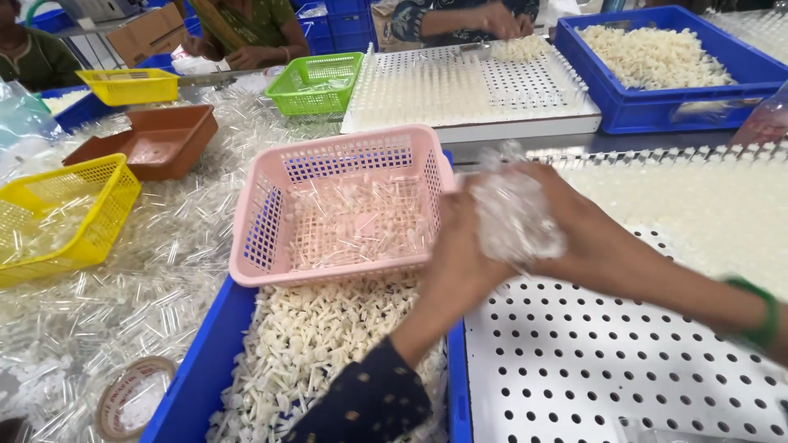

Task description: Assemble small plastic components by inserting white plugs into clear tubes and organizing them into a grid tray.

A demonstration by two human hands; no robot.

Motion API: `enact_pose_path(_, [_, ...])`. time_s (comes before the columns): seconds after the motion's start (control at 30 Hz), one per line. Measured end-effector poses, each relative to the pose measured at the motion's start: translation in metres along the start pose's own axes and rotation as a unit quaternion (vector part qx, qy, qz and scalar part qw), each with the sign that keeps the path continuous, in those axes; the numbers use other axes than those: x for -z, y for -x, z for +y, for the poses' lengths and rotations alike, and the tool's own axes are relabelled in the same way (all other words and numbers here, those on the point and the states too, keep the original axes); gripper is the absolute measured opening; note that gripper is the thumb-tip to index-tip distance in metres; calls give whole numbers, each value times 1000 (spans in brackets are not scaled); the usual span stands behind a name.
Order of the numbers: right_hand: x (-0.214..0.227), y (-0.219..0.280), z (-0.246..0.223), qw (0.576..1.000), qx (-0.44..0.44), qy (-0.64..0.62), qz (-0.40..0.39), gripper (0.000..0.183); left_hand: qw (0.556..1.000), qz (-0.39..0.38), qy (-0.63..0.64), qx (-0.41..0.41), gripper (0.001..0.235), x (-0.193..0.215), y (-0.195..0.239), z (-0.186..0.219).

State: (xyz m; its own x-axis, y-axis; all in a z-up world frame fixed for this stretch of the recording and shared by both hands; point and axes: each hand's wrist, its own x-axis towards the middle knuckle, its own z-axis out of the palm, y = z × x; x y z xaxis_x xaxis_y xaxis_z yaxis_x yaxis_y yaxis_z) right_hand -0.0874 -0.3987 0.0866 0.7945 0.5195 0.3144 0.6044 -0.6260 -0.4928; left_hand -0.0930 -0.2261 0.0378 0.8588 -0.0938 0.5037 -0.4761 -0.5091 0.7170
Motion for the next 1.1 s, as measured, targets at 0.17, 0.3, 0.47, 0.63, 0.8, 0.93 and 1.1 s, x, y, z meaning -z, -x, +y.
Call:
enact_pose_path(0.17, [-29, 62, 53, 989, -120, -88, -4, 113, 996, -81, 30, 25, 114, -38, 44, -1])
enact_pose_path(0.3, [-48, 77, 61, 961, -194, -180, -80, 111, 987, -118, 58, 90, 114, -55, 66, -13])
enact_pose_path(0.47, [-57, 79, 61, 935, -204, -282, -73, 105, 990, -82, 74, 87, 112, -58, 75, -18])
enact_pose_path(0.63, [-64, 86, 80, 914, -210, -320, -137, 122, 992, -87, 35, 87, 114, -50, 72, -9])
enact_pose_path(0.8, [-53, 82, 70, 898, -126, -376, -192, 132, 980, -169, 41, 101, 117, -22, 62, -5])
enact_pose_path(0.93, [-57, 91, 104, 865, -23, -451, -216, 126, 961, -248, 53, 114, 116, -4, 56, 5])
enact_pose_path(1.1, [-55, 95, 123, 794, -58, -569, -206, 119, 956, -274, 45, 91, 95, 21, 46, 9])
